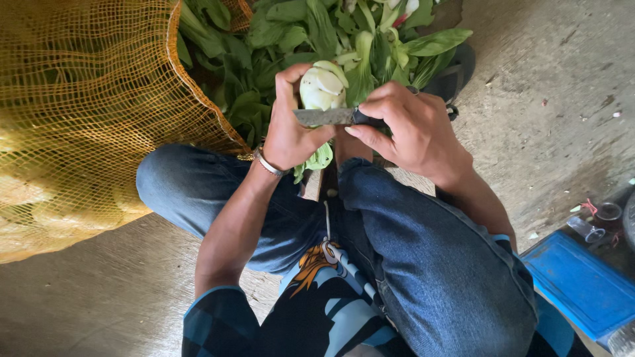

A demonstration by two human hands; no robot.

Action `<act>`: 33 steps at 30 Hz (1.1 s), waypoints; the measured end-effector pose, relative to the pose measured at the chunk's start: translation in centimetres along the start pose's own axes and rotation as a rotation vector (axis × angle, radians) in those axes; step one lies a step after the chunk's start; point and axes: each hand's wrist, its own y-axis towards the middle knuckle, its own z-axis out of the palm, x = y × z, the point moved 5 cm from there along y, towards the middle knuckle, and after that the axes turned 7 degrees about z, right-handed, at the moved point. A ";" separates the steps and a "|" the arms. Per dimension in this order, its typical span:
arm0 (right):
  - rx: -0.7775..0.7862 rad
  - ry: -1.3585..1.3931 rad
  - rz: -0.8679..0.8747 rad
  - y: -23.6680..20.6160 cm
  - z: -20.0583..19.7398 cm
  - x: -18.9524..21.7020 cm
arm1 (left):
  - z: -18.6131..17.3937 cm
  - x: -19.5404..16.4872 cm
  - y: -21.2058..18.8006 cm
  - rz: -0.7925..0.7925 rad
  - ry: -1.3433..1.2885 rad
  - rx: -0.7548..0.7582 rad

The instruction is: The person sits on the floor and uses a small knife to trim the root ends and outer leaves from bok choy heads one at a time. They toss trimmed heads into a mesh sack and discard the cut leaves and stems onto a growing pile on the floor.

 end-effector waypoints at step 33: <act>-0.001 0.167 0.027 0.2 -0.3 1.1 | -0.8 -3.4 1.6 0.005 0.185 -0.031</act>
